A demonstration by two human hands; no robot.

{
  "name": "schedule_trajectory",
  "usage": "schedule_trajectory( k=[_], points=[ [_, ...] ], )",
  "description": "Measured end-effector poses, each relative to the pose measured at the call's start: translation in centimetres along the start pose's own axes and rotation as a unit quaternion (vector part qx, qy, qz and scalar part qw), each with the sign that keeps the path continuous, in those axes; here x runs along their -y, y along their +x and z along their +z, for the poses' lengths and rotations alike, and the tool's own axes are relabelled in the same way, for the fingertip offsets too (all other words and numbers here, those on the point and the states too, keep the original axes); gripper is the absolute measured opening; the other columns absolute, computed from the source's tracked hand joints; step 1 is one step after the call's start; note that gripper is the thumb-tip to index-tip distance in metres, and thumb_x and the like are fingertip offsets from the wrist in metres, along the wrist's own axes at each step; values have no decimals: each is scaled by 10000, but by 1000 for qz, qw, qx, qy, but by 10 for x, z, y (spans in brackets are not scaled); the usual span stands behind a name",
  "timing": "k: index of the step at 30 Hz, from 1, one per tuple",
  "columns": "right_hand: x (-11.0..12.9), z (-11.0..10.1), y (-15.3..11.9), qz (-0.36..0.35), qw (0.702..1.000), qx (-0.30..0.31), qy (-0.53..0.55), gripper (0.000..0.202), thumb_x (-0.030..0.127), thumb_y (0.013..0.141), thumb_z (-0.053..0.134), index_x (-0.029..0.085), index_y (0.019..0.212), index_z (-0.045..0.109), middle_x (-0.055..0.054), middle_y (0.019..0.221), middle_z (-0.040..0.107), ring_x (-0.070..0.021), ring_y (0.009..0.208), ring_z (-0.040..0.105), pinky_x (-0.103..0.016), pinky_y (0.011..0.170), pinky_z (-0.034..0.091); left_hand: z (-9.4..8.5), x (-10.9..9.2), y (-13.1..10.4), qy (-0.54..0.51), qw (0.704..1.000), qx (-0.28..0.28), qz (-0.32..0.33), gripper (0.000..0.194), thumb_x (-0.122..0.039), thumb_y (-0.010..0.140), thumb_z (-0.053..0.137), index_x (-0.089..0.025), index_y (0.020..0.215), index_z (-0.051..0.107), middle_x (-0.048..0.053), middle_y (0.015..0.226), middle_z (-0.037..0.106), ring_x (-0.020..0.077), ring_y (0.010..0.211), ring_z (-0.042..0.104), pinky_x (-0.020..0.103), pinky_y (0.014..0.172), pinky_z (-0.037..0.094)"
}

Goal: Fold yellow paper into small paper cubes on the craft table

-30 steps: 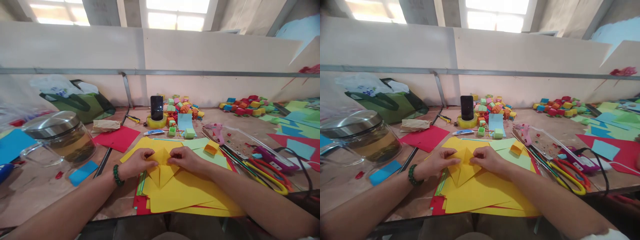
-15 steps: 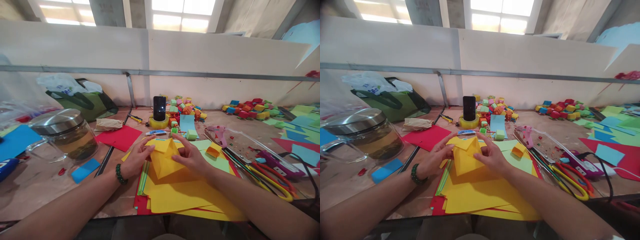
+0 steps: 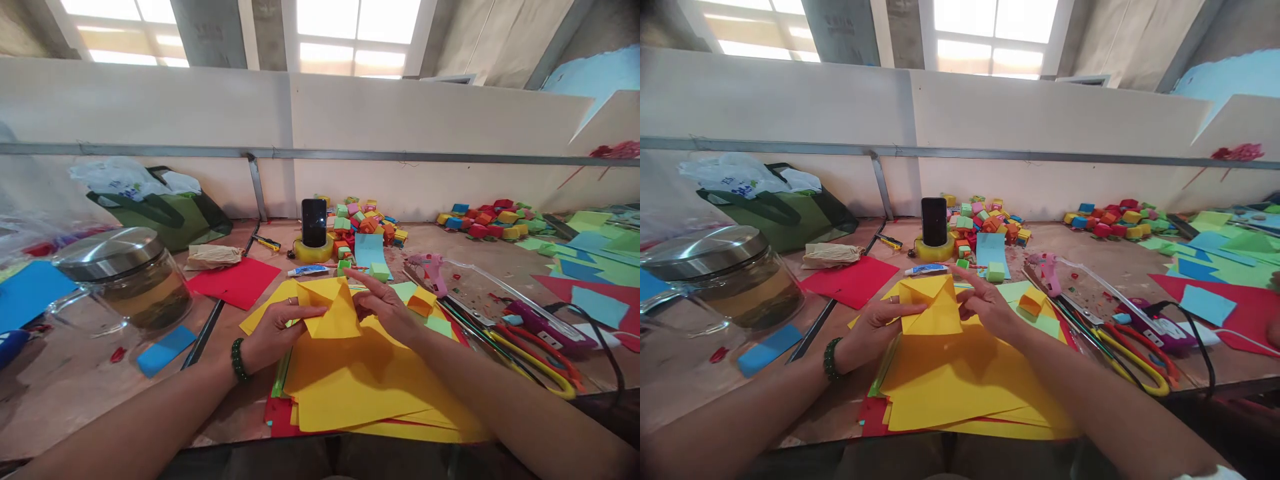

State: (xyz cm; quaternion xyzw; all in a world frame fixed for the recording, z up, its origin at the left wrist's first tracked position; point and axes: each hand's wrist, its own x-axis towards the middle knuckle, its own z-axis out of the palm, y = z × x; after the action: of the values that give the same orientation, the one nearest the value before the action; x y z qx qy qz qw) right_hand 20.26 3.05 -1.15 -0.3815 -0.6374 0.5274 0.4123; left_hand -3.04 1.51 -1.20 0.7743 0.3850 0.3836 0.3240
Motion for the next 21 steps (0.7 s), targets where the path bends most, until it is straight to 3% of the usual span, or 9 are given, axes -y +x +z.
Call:
schedule_trajectory(
  k=[3, 6, 9, 12, 16, 18, 21],
  points=[
    [5, -7, 2, -15, 998, 61, -8, 894, 142, 653, 525, 331, 1480, 244, -12, 1016, 625, -68, 637, 570, -239, 652, 490, 0, 4, 0, -41, 998, -28, -36, 312, -216, 745, 543, -227, 956, 772, 68, 934, 752, 213, 854, 639, 349, 814, 513],
    [8, -5, 1, -56, 991, 111, -45, 925, 181, 689, 598, 318, 1502, 178, -52, 1134, 632, -96, 750, 618, -263, 719, 518, 1, 6, -1, -105, 991, -31, -79, 282, -255, 734, 604, -211, 958, 769, 83, 973, 738, 230, 885, 643, 354, 797, 523],
    [7, 1, 0, -87, 986, 110, -94, 729, 273, 729, 645, 251, 1421, 416, -81, 1153, 654, -178, 981, 631, -340, 860, 514, 4, 4, -2, -170, 979, -6, -109, 252, -308, 726, 672, -200, 935, 762, 86, 959, 723, 237, 904, 639, 348, 786, 530],
    [4, 5, 0, -128, 979, 78, -136, 376, 326, 771, 625, 211, 1122, 699, -84, 1092, 689, -216, 1016, 628, -366, 888, 504, 8, 0, -3, -245, 962, 6, -119, 334, -356, 678, 761, -197, 969, 716, 71, 954, 704, 220, 883, 649, 336, 779, 538],
    [6, 7, 1, -156, 977, 75, -121, 249, 371, 838, 584, 218, 921, 761, -59, 997, 708, -206, 930, 643, -354, 850, 506, 8, -6, -1, -292, 951, 14, -103, 559, -397, 654, 798, -273, 1167, 615, 55, 1141, 646, 205, 958, 658, 332, 834, 532],
    [9, 8, 0, -163, 977, 76, -110, 264, 404, 846, 578, 217, 879, 762, -58, 978, 705, -204, 914, 637, -352, 841, 499, 7, -8, 0, -269, 958, 28, -93, 484, -435, 664, 781, -252, 1100, 675, 73, 1165, 644, 229, 1017, 636, 348, 861, 521],
    [10, 10, -1, -156, 979, 71, -110, 262, 433, 808, 624, 207, 811, 757, -56, 865, 698, -187, 807, 620, -332, 773, 498, 6, -8, 1, -211, 973, 17, -89, 357, -501, 694, 733, -199, 883, 759, 93, 1037, 693, 240, 981, 611, 355, 840, 509]
  ],
)
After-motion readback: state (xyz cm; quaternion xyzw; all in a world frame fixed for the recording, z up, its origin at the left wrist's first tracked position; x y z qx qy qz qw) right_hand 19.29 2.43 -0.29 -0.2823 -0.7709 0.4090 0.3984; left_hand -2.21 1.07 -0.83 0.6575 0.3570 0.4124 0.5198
